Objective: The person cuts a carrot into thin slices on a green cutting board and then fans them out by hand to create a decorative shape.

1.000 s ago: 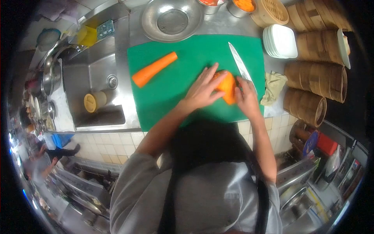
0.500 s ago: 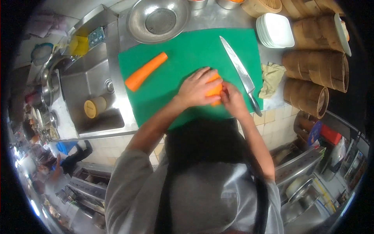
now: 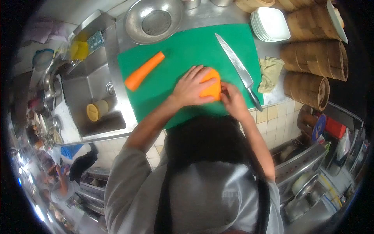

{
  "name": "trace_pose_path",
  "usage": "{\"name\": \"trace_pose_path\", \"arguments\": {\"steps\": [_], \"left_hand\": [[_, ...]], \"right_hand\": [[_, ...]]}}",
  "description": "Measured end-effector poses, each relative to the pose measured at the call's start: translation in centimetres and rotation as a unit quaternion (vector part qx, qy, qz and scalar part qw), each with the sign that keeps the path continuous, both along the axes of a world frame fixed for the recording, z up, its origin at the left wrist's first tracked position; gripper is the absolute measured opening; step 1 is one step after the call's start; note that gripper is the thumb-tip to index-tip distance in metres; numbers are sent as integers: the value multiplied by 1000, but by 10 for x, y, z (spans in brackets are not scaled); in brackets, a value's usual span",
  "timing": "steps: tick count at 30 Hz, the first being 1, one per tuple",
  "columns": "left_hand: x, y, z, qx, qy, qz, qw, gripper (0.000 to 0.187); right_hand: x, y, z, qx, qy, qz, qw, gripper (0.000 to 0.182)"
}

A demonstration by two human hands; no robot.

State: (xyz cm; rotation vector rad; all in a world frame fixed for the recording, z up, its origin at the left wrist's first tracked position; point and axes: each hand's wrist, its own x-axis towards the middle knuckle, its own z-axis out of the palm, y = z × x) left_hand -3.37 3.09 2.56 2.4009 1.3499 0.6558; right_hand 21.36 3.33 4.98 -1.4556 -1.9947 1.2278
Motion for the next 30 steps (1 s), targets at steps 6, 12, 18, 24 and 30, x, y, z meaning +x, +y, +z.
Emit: {"name": "trace_pose_path", "arguments": {"steps": [6,12,18,24,30], "left_hand": [[-4,0,4,-11,5,-15,1000,82],[-4,-4,4,-24,14,-15,1000,88],[-7,-6,2,-26,-3,-13,1000,90],[-10,-7,1,-29,4,-20,999,91],[-10,-9,7,-30,26,-23,999,96]], "right_hand": [[-2,-8,9,26,1,17,1000,47],[-5,-7,9,58,-25,51,997,44],[-7,-11,7,11,14,-4,1000,41],[-11,-11,4,30,-1,25,999,41],[-8,-14,5,10,5,4,1000,45]]}}
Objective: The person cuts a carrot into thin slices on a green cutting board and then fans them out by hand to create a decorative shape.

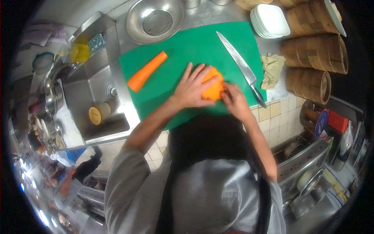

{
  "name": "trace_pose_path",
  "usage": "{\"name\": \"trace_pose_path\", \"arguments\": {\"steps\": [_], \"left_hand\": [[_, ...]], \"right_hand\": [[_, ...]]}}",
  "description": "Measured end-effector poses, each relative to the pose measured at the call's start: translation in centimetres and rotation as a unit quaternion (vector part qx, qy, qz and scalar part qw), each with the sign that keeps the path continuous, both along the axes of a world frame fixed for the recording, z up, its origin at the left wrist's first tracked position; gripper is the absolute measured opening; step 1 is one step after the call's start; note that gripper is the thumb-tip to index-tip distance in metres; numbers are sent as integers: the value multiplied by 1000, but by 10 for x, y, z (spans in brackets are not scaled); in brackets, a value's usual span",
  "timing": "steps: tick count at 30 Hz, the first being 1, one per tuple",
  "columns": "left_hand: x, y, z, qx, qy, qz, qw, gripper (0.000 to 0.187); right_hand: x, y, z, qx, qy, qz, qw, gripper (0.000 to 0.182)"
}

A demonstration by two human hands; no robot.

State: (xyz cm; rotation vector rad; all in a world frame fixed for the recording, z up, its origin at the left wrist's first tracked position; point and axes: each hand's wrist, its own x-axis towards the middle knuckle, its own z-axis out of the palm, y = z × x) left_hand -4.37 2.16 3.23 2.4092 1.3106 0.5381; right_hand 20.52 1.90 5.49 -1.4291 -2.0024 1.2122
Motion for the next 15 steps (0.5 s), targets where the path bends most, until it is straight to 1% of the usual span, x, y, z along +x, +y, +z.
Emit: {"name": "trace_pose_path", "arguments": {"steps": [1,4,7,10,13,15], "left_hand": [[0,0,4,4,20,1,1000,97],[3,2,7,27,38,-17,999,101],[6,7,9,21,58,-27,998,100],[7,9,0,8,31,-26,999,97],[10,2,-2,-17,10,5,1000,94],[11,1,-1,-10,12,18,1000,96]], "right_hand": [[2,-2,0,-7,5,-14,1000,47],[7,-10,0,-21,-17,-8,1000,51],[5,-15,1,-13,-12,5,1000,53],[3,-14,-3,-9,-16,-4,1000,54],[3,-12,-7,19,-25,12,999,53],[3,-9,-8,9,-17,11,1000,53]]}}
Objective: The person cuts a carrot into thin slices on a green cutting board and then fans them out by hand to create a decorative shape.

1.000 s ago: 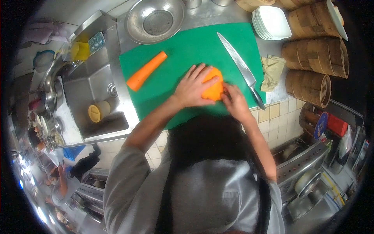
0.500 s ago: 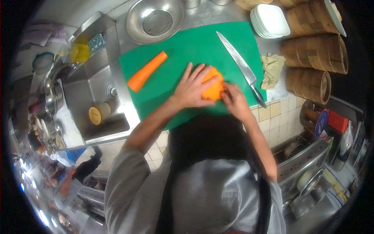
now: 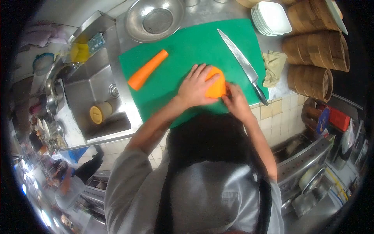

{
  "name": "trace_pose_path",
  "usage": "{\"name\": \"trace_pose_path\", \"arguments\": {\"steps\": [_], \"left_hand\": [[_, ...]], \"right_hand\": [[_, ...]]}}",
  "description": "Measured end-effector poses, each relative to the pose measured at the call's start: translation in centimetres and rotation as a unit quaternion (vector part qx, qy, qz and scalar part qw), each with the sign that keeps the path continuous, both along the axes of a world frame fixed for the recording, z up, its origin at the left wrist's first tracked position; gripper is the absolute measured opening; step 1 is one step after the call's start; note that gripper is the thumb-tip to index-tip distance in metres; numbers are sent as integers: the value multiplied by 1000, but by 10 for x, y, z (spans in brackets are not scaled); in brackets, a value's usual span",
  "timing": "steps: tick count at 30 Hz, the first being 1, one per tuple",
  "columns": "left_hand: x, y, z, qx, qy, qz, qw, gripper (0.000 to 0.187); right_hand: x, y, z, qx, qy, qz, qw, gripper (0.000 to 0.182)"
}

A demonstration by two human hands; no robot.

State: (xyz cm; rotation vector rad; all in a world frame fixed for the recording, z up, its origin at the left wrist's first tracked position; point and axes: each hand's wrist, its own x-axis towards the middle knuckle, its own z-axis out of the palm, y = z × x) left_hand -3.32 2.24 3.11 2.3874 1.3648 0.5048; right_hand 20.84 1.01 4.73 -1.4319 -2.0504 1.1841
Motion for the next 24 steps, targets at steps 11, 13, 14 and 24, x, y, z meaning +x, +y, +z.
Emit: {"name": "trace_pose_path", "arguments": {"steps": [11,13,14,24], "left_hand": [[-13,4,4,-19,-59,-25,998,105],[-15,4,0,-12,-61,-24,998,108],[-15,4,0,-8,-53,-23,998,109],[-20,2,-5,19,-37,-30,999,111]], "right_hand": [[-3,-7,1,-5,14,-18,1000,55],[-2,-6,-1,0,17,-20,1000,54],[-3,-6,0,-4,13,-20,1000,54],[-4,-7,0,-3,3,-24,1000,53]]}}
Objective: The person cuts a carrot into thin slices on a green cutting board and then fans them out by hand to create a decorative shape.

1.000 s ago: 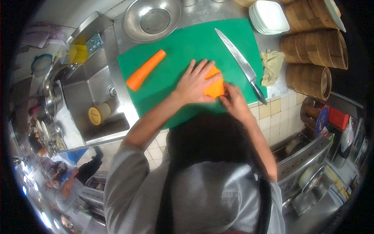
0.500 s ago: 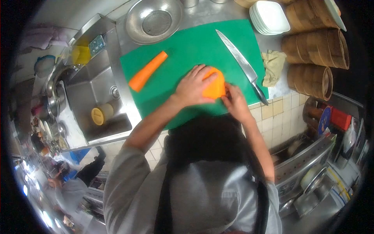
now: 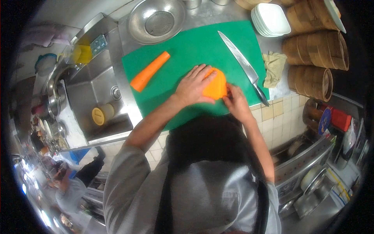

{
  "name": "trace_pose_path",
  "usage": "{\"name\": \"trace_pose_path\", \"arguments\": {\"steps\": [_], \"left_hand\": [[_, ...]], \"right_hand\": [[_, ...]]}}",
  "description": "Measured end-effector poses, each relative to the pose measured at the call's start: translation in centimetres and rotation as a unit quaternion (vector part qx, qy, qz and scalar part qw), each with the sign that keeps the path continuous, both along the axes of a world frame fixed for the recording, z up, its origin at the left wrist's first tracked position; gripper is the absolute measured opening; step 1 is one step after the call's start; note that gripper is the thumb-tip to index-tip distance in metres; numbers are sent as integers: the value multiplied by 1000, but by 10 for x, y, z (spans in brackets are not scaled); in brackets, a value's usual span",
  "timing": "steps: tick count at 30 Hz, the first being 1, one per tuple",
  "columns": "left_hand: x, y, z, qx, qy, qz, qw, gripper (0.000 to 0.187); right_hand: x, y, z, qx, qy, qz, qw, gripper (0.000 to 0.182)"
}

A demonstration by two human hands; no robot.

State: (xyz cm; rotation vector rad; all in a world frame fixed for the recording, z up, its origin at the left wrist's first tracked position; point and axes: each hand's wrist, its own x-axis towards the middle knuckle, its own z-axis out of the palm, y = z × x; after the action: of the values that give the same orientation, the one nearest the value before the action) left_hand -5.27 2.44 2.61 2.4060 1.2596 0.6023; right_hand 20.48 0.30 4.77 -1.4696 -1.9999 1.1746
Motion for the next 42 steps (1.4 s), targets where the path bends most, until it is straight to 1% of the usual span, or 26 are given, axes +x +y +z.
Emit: {"name": "trace_pose_path", "arguments": {"steps": [4,7,10,11,13,16,17,18,20,21,24,25,28,31,34,37,39,42], "left_hand": [[-2,1,-1,-5,-1,-6,1000,113],[-5,3,9,-33,-23,-14,999,108],[-21,9,9,-19,-115,10,993,92],[-30,10,8,-27,-179,48,982,86],[-55,8,7,-43,-303,126,944,74],[-78,-17,16,-91,-262,223,935,66],[-83,-25,21,-109,-202,208,951,70],[-83,-34,28,-143,-142,208,957,70],[-74,-49,41,-209,-23,205,956,72],[-66,-52,44,-213,6,208,955,75],[-51,-55,31,-178,12,216,960,74],[-48,-53,30,-185,16,223,957,68],[-48,-54,23,-185,-22,227,956,57],[-56,-56,23,-197,-73,192,959,51],[-61,-59,12,-204,-138,179,953,51],[-61,-53,3,-142,-130,154,969,62],[-60,-51,10,-177,-163,165,957,65],[-63,-50,16,-221,-191,171,941,64]], "right_hand": [[-1,1,4,-15,-18,2,1000,54],[-1,0,0,-8,6,0,1000,55],[1,0,-4,-4,6,5,1000,56],[2,0,-4,-15,5,3,1000,56],[1,0,-3,-37,3,-1,999,56],[1,-1,-4,-60,19,-15,998,55],[1,-1,-7,-52,15,-15,998,55],[1,-1,-8,-55,10,-16,998,55],[0,-1,-7,-59,-2,-21,998,55],[2,0,-11,-23,1,-2,1000,55],[-2,0,-8,-5,-7,-10,1000,55],[-2,0,-8,-5,-10,-8,1000,55],[-1,1,-5,-7,-15,-4,1000,55],[-3,2,-2,-20,-12,-5,1000,56],[-4,3,1,-30,-17,-9,999,55],[-4,1,-1,-18,-13,-9,1000,55],[-3,1,-3,-3,-5,-7,1000,55],[-4,2,2,-36,-22,-12,999,56]]}}
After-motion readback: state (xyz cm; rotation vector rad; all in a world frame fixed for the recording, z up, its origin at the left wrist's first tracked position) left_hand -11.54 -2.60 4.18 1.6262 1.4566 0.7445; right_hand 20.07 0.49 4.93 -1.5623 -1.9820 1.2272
